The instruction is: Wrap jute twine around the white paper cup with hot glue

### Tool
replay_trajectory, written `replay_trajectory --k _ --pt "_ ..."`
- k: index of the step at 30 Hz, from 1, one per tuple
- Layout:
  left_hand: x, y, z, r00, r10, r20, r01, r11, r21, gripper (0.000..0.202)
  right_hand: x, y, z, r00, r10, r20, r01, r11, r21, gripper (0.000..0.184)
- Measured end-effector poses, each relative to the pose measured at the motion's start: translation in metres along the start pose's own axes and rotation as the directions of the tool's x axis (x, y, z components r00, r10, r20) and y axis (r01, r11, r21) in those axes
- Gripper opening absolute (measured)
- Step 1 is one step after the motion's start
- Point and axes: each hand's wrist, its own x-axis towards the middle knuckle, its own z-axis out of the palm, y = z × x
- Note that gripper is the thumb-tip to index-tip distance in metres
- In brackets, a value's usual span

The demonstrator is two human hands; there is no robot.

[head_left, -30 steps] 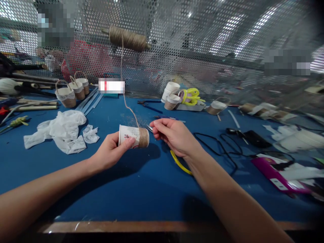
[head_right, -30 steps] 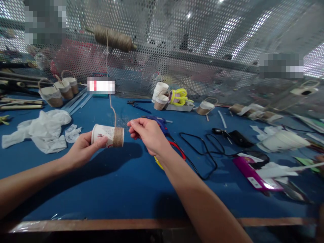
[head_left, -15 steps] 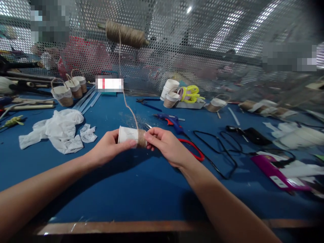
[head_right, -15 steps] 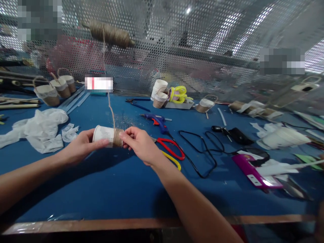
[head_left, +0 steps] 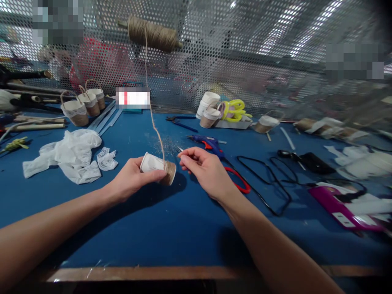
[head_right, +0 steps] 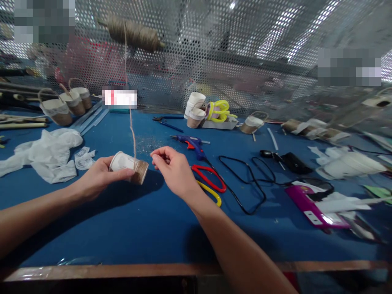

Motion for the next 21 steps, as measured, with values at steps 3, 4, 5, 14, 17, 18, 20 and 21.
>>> replay_trajectory --k 3,4,5,14,17,18,20,21 --pt "-0.001 -0.001 0.002 1.000 -0.007 -0.001 0.007 1.000 0.020 0.019 -0.003 -0.005 0.002 0.997 -0.077 0.023 0.078 0.991 -0.105 0.021" --pt "-0.001 -0.002 0.002 1.000 -0.002 0.007 0.002 1.000 0.031 0.018 -0.005 -0.007 0.003 0.991 -0.123 0.043 0.127 0.984 -0.125 0.024" --pt "-0.002 -0.002 0.003 1.000 0.006 0.014 -0.006 0.999 0.046 0.018 -0.007 -0.009 0.005 0.983 -0.173 0.068 0.181 0.975 -0.128 0.025" --pt "-0.001 -0.007 0.000 0.999 0.034 0.040 -0.040 0.986 0.162 0.023 -0.013 -0.011 0.016 0.944 -0.252 0.214 0.255 0.967 0.013 0.037" --pt "0.000 -0.008 0.000 1.000 0.013 0.026 -0.017 0.989 0.149 0.024 -0.009 -0.009 0.011 0.961 -0.212 0.177 0.217 0.976 -0.007 0.033" --pt "-0.001 -0.008 0.001 1.000 0.006 0.023 -0.009 0.990 0.143 0.024 -0.006 -0.008 0.008 0.973 -0.181 0.144 0.184 0.983 -0.010 0.032" --pt "-0.001 -0.008 0.002 0.999 -0.009 0.032 0.005 0.991 0.130 0.025 0.004 -0.006 0.004 0.991 -0.111 0.079 0.111 0.994 0.000 0.031" --pt "-0.002 -0.008 0.003 0.999 -0.015 0.043 0.009 0.992 0.128 0.025 0.011 -0.006 0.002 0.995 -0.086 0.058 0.085 0.996 0.013 0.031"
